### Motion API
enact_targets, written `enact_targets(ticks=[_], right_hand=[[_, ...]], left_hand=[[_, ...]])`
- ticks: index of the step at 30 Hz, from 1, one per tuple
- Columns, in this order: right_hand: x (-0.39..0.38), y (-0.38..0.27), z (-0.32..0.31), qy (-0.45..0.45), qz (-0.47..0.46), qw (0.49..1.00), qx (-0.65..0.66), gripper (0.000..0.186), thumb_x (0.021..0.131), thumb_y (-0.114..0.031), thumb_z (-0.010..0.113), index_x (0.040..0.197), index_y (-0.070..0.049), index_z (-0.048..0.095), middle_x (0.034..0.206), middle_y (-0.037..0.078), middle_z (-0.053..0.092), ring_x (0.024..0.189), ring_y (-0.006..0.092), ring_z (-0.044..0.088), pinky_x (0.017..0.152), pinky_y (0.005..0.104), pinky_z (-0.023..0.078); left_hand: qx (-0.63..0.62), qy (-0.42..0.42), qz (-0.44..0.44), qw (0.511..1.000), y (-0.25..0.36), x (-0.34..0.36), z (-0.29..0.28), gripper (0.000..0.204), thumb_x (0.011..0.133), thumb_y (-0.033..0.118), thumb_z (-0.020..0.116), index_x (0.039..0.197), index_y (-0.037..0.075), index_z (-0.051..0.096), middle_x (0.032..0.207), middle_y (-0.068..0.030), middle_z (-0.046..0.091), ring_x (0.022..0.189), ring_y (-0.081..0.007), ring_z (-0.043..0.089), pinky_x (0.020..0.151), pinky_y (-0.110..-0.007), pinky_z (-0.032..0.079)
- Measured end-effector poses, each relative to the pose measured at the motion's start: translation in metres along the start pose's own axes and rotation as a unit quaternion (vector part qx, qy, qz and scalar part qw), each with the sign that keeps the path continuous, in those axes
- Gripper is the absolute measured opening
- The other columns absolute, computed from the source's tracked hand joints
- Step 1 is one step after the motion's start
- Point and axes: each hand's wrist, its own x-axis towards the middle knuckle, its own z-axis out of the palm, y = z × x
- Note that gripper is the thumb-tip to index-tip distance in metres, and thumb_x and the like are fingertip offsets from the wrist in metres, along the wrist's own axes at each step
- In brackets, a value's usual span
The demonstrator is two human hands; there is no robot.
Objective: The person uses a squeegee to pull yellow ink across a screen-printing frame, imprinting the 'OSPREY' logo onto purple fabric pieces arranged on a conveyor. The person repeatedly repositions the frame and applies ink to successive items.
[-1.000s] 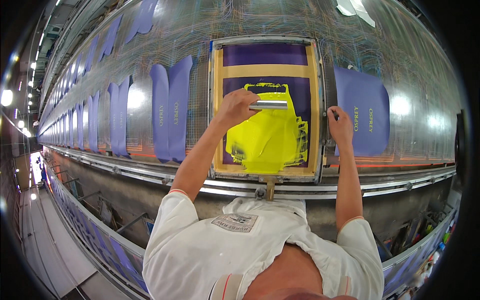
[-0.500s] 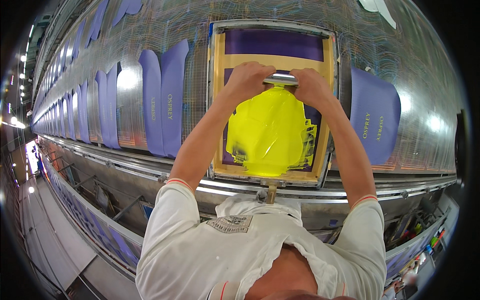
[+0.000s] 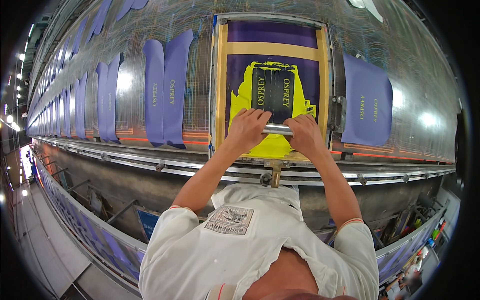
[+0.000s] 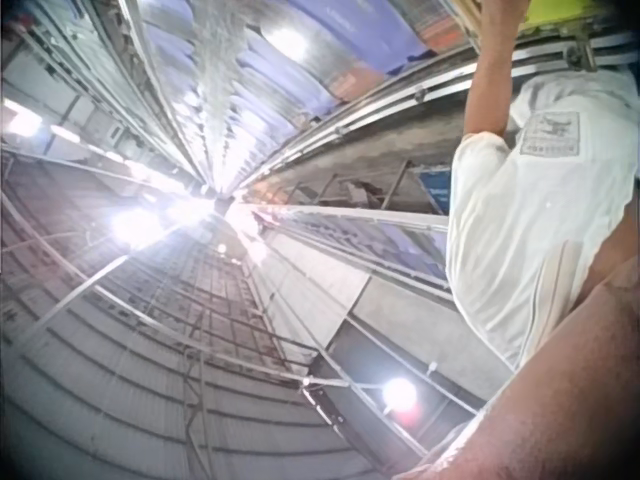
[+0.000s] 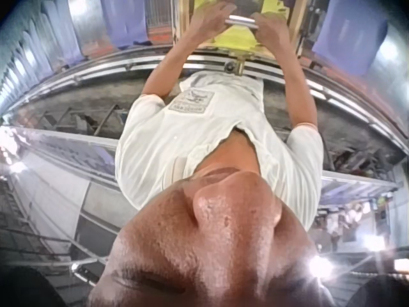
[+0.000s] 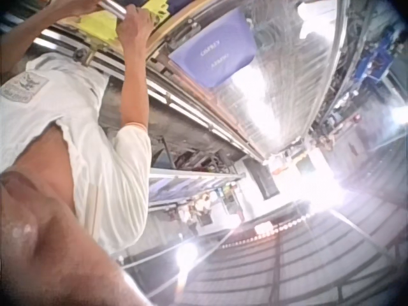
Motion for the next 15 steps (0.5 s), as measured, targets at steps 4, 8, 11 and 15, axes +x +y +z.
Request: enact_targets(ticks=[4, 8, 11, 15], right_hand=[[0.04, 0.018, -0.023, -0.118, 0.026, 0.99, -0.076, 0.016, 0.075, -0.014, 0.077, 0.089, -0.011, 0.071, 0.082, 0.011, 0.069, 0.086, 0.0297, 0.066, 0.085, 0.043, 0.048], [0.116, 0.049, -0.05, -0.045, 0.011, 0.996, -0.078, 0.017, 0.078, -0.019, 0.079, 0.09, -0.01, 0.072, 0.083, 0.013, 0.07, 0.086, 0.0348, 0.066, 0.081, 0.0463, 0.05], [0.163, 0.07, -0.065, -0.079, 0.053, 0.994, -0.061, 0.021, 0.079, -0.02, 0.081, 0.094, -0.008, 0.073, 0.087, 0.015, 0.071, 0.088, 0.0385, 0.067, 0.08, 0.0485, 0.051], [0.187, 0.083, -0.068, -0.087, 0.056, 0.993, -0.055, 0.021, 0.08, -0.019, 0.081, 0.094, -0.006, 0.072, 0.09, 0.016, 0.073, 0.089, 0.0374, 0.069, 0.082, 0.0484, 0.054]], left_hand=[[0.064, -0.133, 0.039, 0.988, -0.016, 0.04, -0.015, 0.019, 0.071, 0.022, 0.082, 0.085, 0.014, 0.071, 0.081, -0.0042, 0.07, 0.081, -0.0271, 0.066, 0.075, -0.043, 0.044], [0.066, -0.072, 0.061, 0.993, -0.059, 0.123, -0.016, 0.014, 0.072, 0.019, 0.08, 0.08, 0.013, 0.07, 0.075, -0.0075, 0.068, 0.076, -0.0307, 0.066, 0.074, -0.043, 0.044], [0.077, -0.091, 0.036, 0.992, -0.08, 0.169, -0.015, 0.016, 0.073, 0.025, 0.081, 0.081, 0.014, 0.072, 0.073, -0.0063, 0.069, 0.074, -0.0271, 0.066, 0.077, -0.04, 0.043], [0.077, -0.134, -0.012, 0.988, -0.087, 0.19, -0.015, 0.024, 0.075, 0.028, 0.085, 0.091, 0.013, 0.076, 0.076, -0.008, 0.071, 0.073, -0.0286, 0.066, 0.081, -0.042, 0.046]])
